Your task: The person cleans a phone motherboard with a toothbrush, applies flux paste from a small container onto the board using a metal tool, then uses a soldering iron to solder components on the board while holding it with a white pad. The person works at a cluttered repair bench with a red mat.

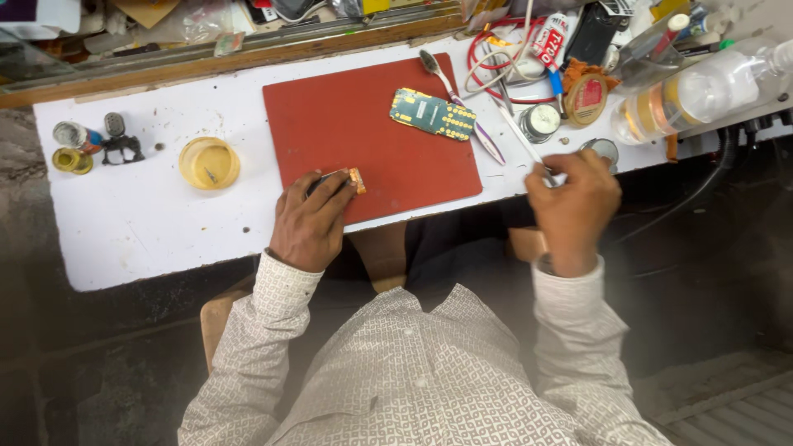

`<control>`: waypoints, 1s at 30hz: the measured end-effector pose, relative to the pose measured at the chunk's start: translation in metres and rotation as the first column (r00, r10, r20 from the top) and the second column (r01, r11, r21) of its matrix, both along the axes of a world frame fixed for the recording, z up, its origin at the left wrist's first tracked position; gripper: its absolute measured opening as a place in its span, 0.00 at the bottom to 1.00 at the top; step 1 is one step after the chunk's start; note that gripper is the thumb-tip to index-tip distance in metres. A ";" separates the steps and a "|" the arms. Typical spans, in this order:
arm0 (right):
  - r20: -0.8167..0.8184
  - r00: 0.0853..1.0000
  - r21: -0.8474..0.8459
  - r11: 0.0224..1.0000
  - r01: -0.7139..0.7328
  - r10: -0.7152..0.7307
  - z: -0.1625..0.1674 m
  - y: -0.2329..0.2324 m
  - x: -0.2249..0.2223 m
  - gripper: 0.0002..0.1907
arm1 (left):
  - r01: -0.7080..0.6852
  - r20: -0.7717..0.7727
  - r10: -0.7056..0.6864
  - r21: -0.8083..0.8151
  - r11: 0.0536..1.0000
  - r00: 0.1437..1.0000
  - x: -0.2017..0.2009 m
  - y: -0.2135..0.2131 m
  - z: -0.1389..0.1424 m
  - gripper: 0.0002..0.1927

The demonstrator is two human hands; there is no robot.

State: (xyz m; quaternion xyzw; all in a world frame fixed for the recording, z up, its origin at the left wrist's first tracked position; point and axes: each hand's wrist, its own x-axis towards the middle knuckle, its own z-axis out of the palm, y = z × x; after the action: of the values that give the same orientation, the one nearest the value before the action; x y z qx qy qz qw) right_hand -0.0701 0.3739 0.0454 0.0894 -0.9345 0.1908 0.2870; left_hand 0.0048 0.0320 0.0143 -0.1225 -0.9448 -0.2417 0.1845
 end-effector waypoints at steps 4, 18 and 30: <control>0.085 0.996 0.023 1.000 -0.006 0.004 -0.004 0.022 0.001 0.05 | -0.004 -0.010 0.005 0.012 1.000 1.000 0.000 0.001 0.000 0.17; -0.160 0.969 -0.886 0.461 -0.056 -0.190 0.000 0.128 -0.030 0.09 | -0.012 -0.041 0.012 0.012 1.000 0.999 -0.001 0.002 0.004 0.15; 0.015 0.887 -0.987 0.137 0.088 -0.462 0.050 0.299 -0.077 0.15 | -0.025 -0.010 0.024 -0.030 0.999 1.000 0.001 0.002 0.006 0.20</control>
State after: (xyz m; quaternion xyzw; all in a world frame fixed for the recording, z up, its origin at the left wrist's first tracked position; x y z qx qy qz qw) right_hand -0.1473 0.6730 0.0950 -0.2603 -0.5445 0.6632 0.4427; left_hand 0.0055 0.0340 0.0202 -0.1149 -0.9488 -0.2246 0.1902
